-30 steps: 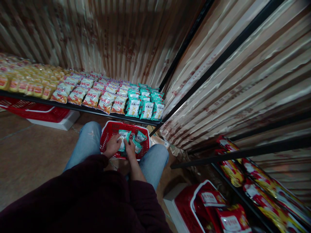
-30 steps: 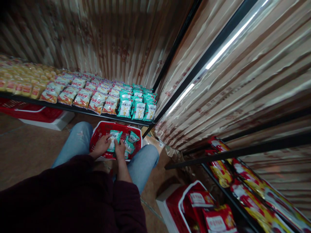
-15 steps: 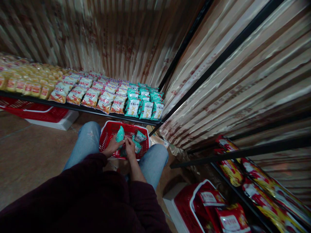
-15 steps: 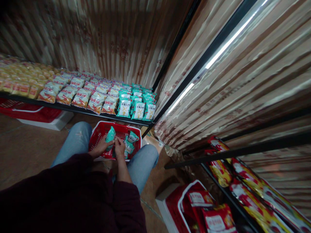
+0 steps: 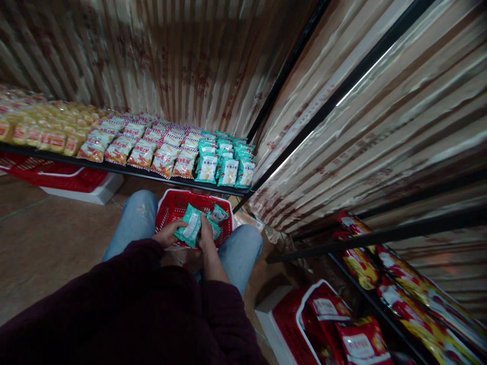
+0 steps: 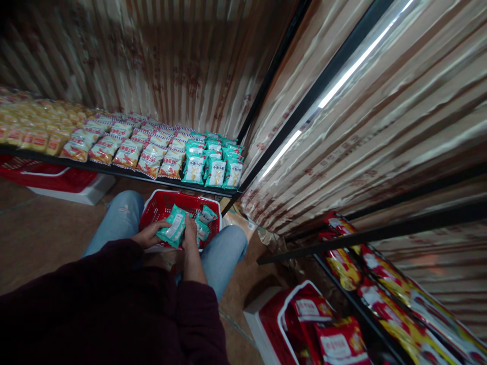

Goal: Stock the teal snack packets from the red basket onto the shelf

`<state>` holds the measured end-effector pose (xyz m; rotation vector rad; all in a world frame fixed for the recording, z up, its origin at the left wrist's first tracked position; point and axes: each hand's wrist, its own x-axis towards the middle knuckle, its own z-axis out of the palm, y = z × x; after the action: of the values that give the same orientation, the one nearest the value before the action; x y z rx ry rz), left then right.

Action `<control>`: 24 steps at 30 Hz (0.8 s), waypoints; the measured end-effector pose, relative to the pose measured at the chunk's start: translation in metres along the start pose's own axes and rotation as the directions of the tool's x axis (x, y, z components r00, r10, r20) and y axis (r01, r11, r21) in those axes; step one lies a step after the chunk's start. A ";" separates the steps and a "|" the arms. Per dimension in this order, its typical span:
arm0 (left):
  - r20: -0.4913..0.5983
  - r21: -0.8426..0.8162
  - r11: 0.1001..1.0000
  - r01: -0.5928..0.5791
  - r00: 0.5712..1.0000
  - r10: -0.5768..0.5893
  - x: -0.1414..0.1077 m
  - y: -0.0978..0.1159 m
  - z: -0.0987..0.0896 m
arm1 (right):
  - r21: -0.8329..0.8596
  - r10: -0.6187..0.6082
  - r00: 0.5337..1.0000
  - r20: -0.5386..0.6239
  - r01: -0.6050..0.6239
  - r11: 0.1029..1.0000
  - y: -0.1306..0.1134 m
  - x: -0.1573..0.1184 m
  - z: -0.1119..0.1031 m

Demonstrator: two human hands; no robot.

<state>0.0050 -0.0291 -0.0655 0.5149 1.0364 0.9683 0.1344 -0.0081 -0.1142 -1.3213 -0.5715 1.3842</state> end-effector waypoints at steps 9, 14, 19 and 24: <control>0.108 0.097 0.995 0.010 0.994 -0.020 0.004 -0.002 -0.010 | 0.162 0.101 0.993 -0.055 -0.091 0.983 -0.016 -0.011 0.000; 0.078 0.263 0.963 -0.052 0.996 0.032 0.002 0.004 -0.007 | 0.181 0.078 0.996 -0.044 -0.069 0.981 -0.019 -0.016 0.001; 0.004 0.257 0.960 -0.115 0.993 0.118 0.002 0.010 0.008 | 0.168 0.064 0.998 0.015 -0.065 0.984 -0.019 -0.016 0.002; -0.098 0.230 0.960 -0.161 0.977 0.188 0.012 0.010 0.017 | 0.152 0.056 0.997 0.054 -0.064 0.986 -0.018 -0.015 0.002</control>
<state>0.0177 -0.0129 -0.0561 0.7504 1.2300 1.0549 0.1364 -0.0160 -0.0917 -1.1918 -0.4513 1.4837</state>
